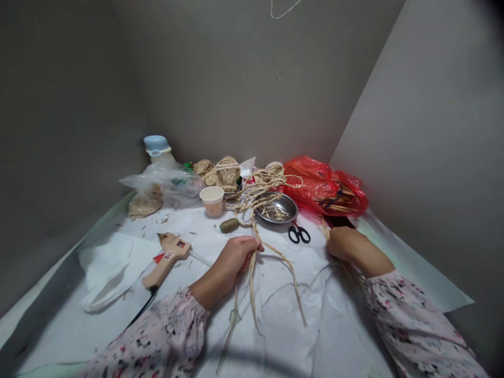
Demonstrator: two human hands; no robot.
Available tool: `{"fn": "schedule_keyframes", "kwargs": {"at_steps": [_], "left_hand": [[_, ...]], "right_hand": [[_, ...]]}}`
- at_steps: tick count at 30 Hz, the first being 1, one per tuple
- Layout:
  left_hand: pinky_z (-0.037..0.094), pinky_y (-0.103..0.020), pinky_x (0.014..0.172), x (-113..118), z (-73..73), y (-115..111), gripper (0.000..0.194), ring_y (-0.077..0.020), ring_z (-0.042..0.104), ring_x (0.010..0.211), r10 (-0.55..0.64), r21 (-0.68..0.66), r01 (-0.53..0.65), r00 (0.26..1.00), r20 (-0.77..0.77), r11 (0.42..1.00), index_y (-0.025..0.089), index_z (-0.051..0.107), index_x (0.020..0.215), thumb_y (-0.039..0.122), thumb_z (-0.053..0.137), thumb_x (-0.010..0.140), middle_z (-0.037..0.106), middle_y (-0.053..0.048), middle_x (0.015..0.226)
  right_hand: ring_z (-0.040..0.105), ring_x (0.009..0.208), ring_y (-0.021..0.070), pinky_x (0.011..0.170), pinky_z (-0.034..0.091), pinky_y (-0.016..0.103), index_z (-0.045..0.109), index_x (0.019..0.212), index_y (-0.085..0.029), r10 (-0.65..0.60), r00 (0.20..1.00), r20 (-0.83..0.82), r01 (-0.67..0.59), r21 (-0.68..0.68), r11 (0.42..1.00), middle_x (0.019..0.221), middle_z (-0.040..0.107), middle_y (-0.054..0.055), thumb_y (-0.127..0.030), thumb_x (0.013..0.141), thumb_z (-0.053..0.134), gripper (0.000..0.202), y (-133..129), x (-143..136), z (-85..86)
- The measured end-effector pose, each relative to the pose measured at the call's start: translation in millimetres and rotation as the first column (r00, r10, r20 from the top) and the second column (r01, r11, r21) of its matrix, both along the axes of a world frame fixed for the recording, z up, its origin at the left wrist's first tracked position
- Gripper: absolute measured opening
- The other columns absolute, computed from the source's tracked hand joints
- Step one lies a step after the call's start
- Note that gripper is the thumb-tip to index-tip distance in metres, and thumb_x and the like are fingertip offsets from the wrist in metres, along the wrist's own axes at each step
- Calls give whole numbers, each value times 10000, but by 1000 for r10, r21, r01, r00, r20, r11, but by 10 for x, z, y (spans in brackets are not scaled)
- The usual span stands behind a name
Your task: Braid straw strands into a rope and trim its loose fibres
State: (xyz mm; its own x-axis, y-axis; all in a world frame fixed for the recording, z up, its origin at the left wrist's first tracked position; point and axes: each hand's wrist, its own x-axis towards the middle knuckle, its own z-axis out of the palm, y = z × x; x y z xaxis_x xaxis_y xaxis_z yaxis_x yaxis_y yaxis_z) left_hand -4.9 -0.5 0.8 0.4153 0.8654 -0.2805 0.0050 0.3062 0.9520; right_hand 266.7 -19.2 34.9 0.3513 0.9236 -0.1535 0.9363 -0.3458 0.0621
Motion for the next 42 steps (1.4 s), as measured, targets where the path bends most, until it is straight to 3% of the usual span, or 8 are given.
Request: {"fn": "schedule_keyframes", "kwargs": {"at_steps": [4,10,12,15,19,28,34,42], "left_hand": [[78,-245,435,4,4,-13,245,-49,174,412,-4,-6,4,1000,13,1000,141,610,671,374,608,746,255,95,454],[69,-254,433,3,-23,0,234,-48,166,413,-16,6,16,1000,23,1000,134,616,681,359,610,743,255,96,467],[64,-254,435,1,-27,-1,243,-48,159,416,-28,-4,28,999,35,1000,133,616,687,370,612,742,244,99,471],[60,-252,439,4,-13,-11,234,-48,153,421,-25,-18,25,999,39,1000,132,614,681,361,620,728,233,102,475],[62,-251,444,11,9,-21,223,-49,157,424,-26,-38,28,999,43,999,128,617,682,349,626,715,238,103,476],[62,-252,437,23,23,-38,220,-49,154,415,-26,-34,27,999,47,999,123,621,681,337,621,731,256,98,461],[69,-251,436,20,9,-33,221,-49,165,417,-25,-38,26,999,29,999,126,625,682,341,624,731,266,94,469],[61,-252,440,16,-6,-26,227,-48,156,418,-37,-37,38,999,28,999,127,628,687,349,624,736,244,98,473]], "right_hand": [[687,740,280,588,431,297,729,745,-109,62,996,-63,-62,4,998,831,720,208,-144,658,617,146,14,-136,73],[605,668,160,558,383,239,627,770,-180,202,940,-275,-137,238,962,767,693,60,-258,787,504,147,-16,-183,179],[580,629,142,533,386,228,584,744,-187,261,838,-479,-90,351,932,724,659,34,-264,769,526,99,-23,-175,190],[560,554,122,460,370,213,544,782,-198,319,560,-764,20,398,917,701,638,11,-322,770,561,126,-44,-200,231],[592,551,117,439,388,211,498,816,-206,395,302,-867,69,434,898,835,689,39,-395,780,583,210,-75,-306,298],[592,520,134,468,438,221,526,836,-202,327,580,-747,46,430,902,616,629,-9,-319,808,563,126,24,-308,105],[636,586,142,540,477,219,604,941,-175,280,609,-742,-46,320,946,695,689,21,-137,772,502,201,87,-210,-3],[624,539,153,542,439,242,681,782,-178,198,842,-503,-18,340,940,641,696,30,-256,790,549,153,60,-146,90]]}}
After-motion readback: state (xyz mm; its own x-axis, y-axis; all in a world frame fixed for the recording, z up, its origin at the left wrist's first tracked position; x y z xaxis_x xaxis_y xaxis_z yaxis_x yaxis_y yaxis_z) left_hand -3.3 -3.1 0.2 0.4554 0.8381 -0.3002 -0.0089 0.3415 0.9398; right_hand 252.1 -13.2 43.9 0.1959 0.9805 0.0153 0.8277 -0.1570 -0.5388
